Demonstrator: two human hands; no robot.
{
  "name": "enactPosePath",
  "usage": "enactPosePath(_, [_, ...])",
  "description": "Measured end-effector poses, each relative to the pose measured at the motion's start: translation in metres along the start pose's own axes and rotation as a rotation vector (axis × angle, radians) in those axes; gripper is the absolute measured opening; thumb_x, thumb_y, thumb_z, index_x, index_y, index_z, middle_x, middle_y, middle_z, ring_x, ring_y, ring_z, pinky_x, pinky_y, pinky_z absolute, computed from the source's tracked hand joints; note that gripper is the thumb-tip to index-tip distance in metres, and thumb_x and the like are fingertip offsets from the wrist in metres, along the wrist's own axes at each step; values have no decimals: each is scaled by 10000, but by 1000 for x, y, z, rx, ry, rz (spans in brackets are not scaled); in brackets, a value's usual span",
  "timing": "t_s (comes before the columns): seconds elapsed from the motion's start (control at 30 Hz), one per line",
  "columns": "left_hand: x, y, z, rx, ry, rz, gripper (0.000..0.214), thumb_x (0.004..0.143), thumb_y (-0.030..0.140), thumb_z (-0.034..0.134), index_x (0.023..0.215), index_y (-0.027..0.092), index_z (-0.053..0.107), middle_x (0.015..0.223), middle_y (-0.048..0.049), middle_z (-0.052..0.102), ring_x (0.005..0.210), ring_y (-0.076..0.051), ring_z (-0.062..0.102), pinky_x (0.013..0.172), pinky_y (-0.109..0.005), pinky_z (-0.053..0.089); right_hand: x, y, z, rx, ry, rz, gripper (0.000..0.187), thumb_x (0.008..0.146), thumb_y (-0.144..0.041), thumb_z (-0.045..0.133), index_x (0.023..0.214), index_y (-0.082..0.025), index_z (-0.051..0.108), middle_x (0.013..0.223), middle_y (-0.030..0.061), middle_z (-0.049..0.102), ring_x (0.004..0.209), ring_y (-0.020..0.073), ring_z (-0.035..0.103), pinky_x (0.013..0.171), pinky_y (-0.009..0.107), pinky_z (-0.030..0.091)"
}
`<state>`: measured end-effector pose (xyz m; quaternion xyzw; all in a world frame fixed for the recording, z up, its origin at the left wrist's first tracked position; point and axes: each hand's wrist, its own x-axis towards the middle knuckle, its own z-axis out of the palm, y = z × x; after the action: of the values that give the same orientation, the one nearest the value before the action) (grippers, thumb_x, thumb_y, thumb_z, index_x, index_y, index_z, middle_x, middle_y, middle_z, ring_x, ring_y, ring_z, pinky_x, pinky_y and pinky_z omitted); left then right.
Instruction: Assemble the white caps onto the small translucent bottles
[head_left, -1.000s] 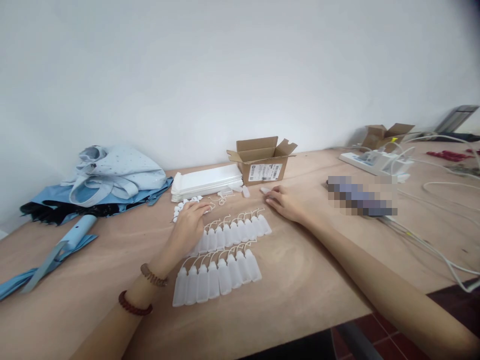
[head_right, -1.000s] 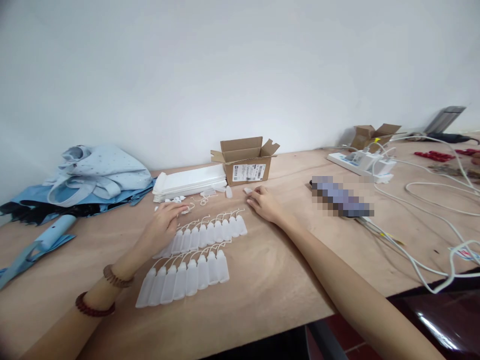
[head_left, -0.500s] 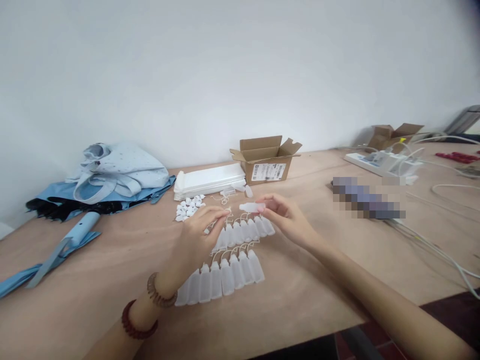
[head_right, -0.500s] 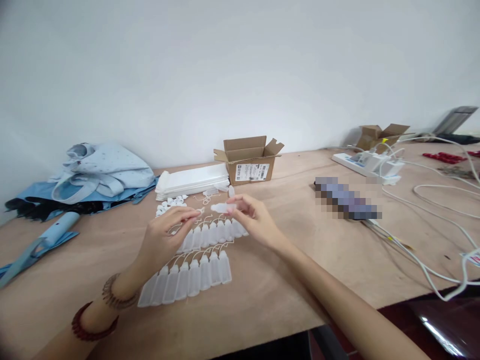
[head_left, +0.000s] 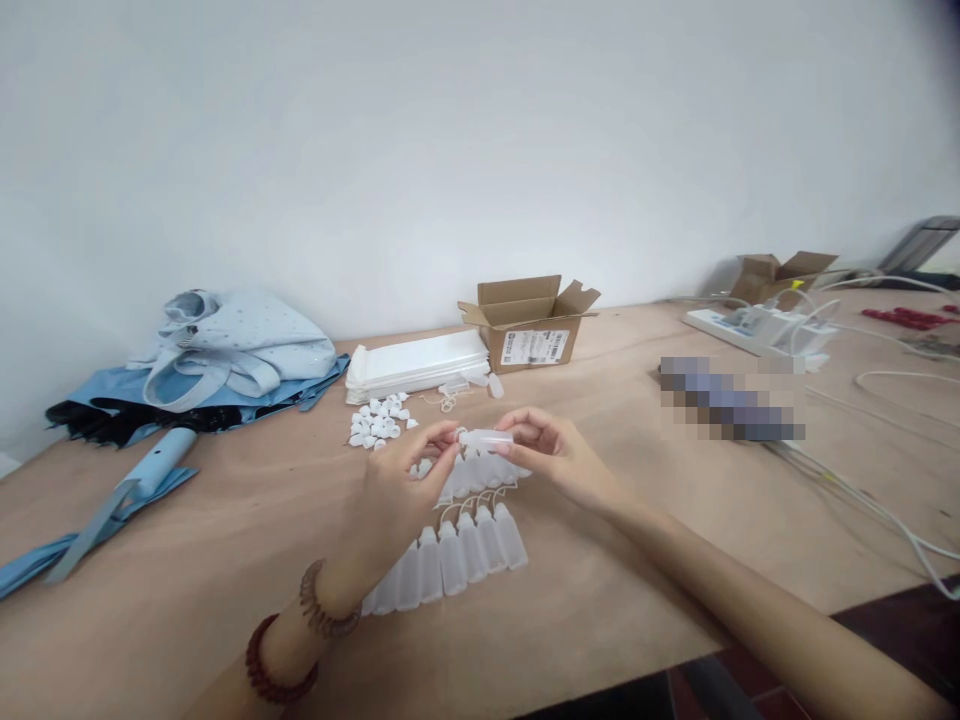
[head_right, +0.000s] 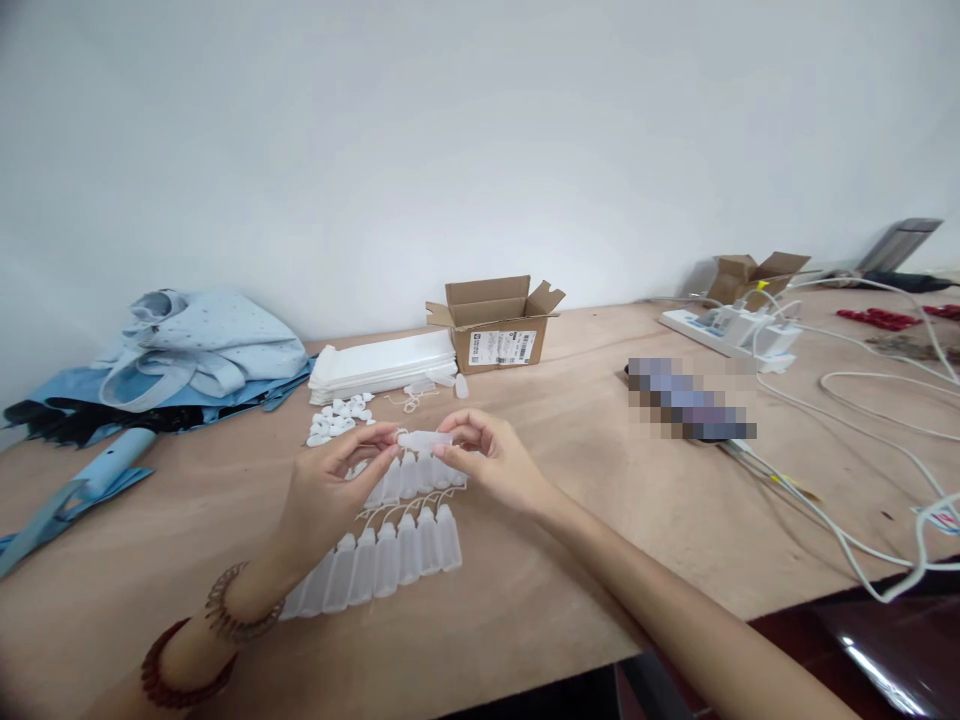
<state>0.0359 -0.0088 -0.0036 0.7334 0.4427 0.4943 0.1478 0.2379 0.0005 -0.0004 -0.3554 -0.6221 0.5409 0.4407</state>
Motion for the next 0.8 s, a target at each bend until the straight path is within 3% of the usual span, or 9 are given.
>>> enactPosePath(0.17, [-3, 0, 3, 75, 47, 136, 125, 825, 180, 608, 929, 198, 675, 911, -39, 722, 803, -174, 680, 746, -302, 568, 0, 9, 5, -65, -15, 9, 310, 763, -408, 683, 956, -188, 578, 789, 30, 682, 739, 174, 619, 710, 321, 483])
enactPosePath(0.3, [-2, 2, 3, 82, 13, 203, 132, 832, 134, 587, 921, 185, 670, 921, -52, 715, 855, -178, 663, 762, -306, 548, 0, 13, 10, -59, -47, -2, 341, 771, -360, 680, 1048, -189, 578, 732, 9, 670, 703, 159, 607, 706, 311, 474])
enactPosePath(0.6, [1, 12, 1, 30, -46, 232, 180, 830, 97, 548, 888, 197, 686, 973, -63, 703, 900, -190, 661, 788, -328, 554, 0, 19, 11, -165, -55, -77, 383, 801, -358, 654, 1134, -189, 574, 692, -8, 642, 655, 145, 583, 640, 273, 452])
enactPosePath(0.8, [-3, 10, 3, 98, -37, 294, 269, 827, 91, 536, 1047, 205, 639, 1063, -70, 693, 983, -203, 653, 802, -327, 582, 0, 20, 10, -128, -61, -65, 388, 803, -357, 646, 1149, -201, 565, 695, -12, 636, 653, 147, 594, 624, 270, 460])
